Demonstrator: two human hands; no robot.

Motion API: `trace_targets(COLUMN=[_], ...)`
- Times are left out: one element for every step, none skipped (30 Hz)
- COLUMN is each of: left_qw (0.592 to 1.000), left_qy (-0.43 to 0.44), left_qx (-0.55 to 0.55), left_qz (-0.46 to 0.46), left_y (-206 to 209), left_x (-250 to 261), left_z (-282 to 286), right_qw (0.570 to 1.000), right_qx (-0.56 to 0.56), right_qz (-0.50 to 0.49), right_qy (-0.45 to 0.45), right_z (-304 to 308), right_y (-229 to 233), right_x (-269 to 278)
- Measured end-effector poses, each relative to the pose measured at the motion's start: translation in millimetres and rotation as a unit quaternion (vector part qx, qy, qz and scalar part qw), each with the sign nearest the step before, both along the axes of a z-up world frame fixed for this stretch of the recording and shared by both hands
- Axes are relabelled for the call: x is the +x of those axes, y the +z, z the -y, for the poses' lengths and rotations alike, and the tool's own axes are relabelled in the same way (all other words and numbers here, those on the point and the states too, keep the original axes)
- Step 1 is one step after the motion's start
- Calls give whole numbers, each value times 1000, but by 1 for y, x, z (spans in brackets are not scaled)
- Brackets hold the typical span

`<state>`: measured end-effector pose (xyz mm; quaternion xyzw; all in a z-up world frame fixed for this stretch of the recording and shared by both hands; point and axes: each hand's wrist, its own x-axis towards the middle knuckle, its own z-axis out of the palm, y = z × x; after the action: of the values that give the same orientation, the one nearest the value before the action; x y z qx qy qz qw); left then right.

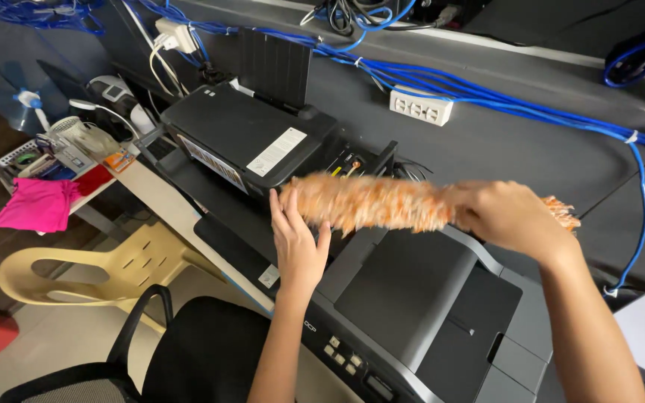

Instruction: The person uses a fluffy duster to clean the surfaces of several printers and a computer desk. They wipe the tops, sides, and open scanner lids of the machines, moving from one device to another on the desk.

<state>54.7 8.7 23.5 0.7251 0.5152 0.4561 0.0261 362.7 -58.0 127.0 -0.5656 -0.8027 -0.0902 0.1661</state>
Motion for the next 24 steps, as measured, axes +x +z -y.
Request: trace_targets(left_qw=[1000,1000,1000,1000,999,998,998,998,997,997,997,996,996,994,991,991,986,980,980,976,968,967,960,952], left_qy=[-1,-9,-17,-18,-33,-48,-49,-59,-68,-70,-80,-89,-92,-111,-129,-131,-159,-185,-186,-205,-223,-225,-243,-258], left_qx=[-1,-12,-24,-22,-24,-27,-26,-21,-15,-16,-10,-4,-5,11,26,28,40,48,46,9,-28,-29,-23,-18], left_qz=[-1,3,8,8,16,25,27,25,24,25,20,14,15,16,16,16,31,47,46,80,113,114,139,163], left_y=[0,-1,-1,-1,0,1,3,4,5,6,6,7,7,8,10,10,10,9,15,19,23,20,17,14], left_x=[0,0,-1,0,0,2,4,6,8,10,13,15,19,22,25,33,40,47,56,66,77,89,102,113], left_z=[0,1,2,3,4,5,4,4,5,4,3,3,1,-1,-3,-11,-19,-24,-35,-45,-55,-72,-89,-106], right_qw=[1000,999,994,994,987,976,976,965,953,953,936,917,916,914,911,911,920,929,929,942,952,952,950,949], right_qx=[-1,19,38,40,71,101,102,126,148,148,171,194,194,182,169,171,162,149,148,169,189,188,182,176], right_qz=[-1,6,13,13,11,11,12,17,23,24,51,77,79,107,135,134,125,116,115,79,43,45,40,33], right_qy=[-1,-51,-100,-101,-147,-192,-193,-228,-262,-264,-303,-341,-343,-346,-350,-352,-336,-318,-318,-277,-236,-238,-250,-259], right_z=[1,3,4,10,15,22,32,44,55,62,70,77,73,67,63,46,29,15,-5,-22,-39,-38,-37,-37], right_y=[-3,-6,-8,-7,-7,-5,-3,-3,-2,6,15,24,13,2,-9,-14,-19,-24,-35,-47,-60,-53,-45,-39], right_x=[3,6,9,13,18,23,29,36,42,37,33,28,36,44,52,46,40,33,27,21,15,11,7,2])
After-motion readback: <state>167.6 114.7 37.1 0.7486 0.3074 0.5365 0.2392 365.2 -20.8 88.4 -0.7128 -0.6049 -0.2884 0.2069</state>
